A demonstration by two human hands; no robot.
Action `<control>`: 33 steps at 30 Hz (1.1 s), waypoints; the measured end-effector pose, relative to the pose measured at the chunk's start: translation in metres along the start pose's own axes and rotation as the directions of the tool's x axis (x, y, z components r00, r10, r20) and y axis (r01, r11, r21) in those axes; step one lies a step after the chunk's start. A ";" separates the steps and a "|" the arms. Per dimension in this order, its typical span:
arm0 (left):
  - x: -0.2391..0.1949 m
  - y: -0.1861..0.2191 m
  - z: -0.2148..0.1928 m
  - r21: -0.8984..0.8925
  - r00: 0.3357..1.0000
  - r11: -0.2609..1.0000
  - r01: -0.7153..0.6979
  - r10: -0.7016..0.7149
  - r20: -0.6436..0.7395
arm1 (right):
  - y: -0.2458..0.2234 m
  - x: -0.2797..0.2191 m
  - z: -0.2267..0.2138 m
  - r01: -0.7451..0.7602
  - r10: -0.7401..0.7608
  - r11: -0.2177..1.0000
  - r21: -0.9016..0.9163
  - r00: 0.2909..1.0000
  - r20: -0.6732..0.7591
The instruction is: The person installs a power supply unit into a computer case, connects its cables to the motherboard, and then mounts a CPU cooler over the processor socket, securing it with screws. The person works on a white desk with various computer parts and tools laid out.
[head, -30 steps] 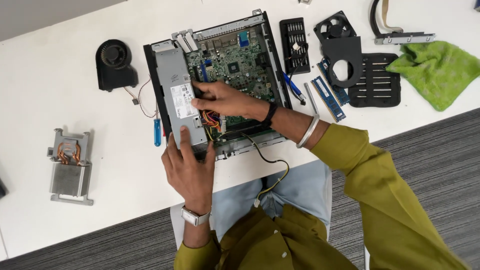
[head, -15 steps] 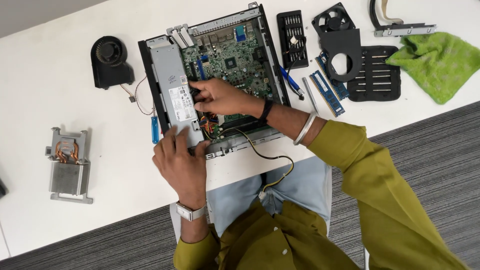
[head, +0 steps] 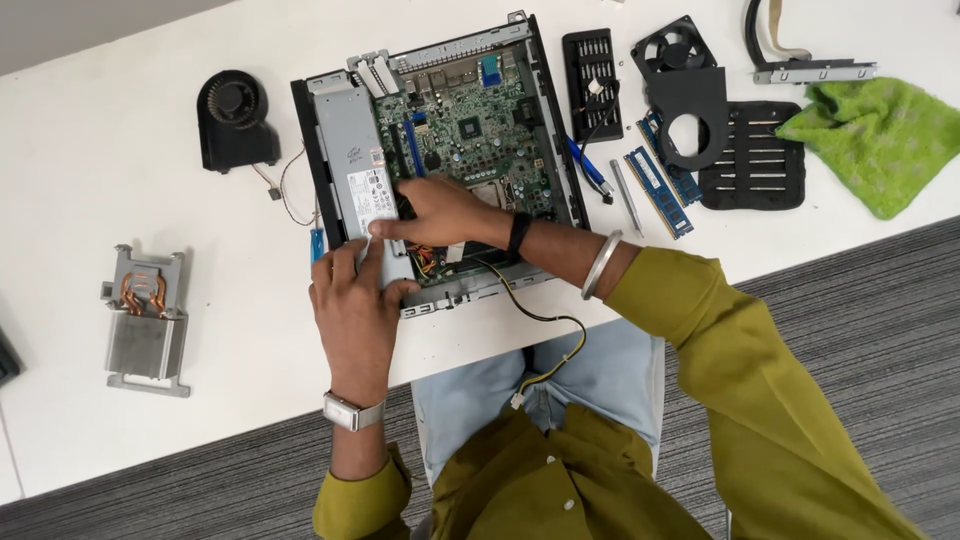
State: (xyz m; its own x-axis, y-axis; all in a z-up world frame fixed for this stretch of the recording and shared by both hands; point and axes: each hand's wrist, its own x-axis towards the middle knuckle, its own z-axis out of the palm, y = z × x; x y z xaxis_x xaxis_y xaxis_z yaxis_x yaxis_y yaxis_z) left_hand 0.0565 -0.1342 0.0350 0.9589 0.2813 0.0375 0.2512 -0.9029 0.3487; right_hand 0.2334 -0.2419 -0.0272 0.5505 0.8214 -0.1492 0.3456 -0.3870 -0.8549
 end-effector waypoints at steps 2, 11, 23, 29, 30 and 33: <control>-0.007 -0.004 0.006 0.020 0.994 0.999 -0.045 0.046 -0.095 | 0.003 0.006 0.005 -0.045 0.047 0.997 -0.066 0.998 0.036; -0.004 0.000 -0.012 -0.239 0.981 0.968 -0.075 0.029 -0.191 | 0.009 0.015 -0.004 -0.116 0.119 0.977 0.176 0.993 -0.005; -0.014 0.010 0.005 -0.202 0.898 0.970 -0.134 0.033 -0.438 | -0.030 -0.005 -0.044 -0.058 0.037 0.954 0.293 0.996 0.077; -0.009 0.026 -0.016 -0.334 0.868 0.939 -0.087 -0.093 -0.487 | -0.051 -0.011 -0.058 -0.196 0.175 0.944 0.267 0.979 0.101; -0.010 0.029 -0.016 -0.336 0.869 0.937 -0.091 -0.090 -0.487 | -0.054 -0.013 -0.061 -0.197 0.177 0.944 0.266 0.979 0.096; -0.018 0.034 -0.013 -0.242 0.830 0.954 -0.179 0.015 -0.557 | -0.068 -0.022 -0.071 -0.118 0.082 0.921 0.370 0.990 0.112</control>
State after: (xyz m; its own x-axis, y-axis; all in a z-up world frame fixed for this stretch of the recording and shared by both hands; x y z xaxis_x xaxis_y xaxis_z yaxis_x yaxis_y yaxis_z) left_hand 0.0462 -0.1660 0.0584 0.7264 0.4012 0.5581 0.0356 -0.8328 0.5524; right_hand 0.2517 -0.2634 0.0690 0.4884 0.8287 -0.2733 -0.0279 -0.2981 -0.9541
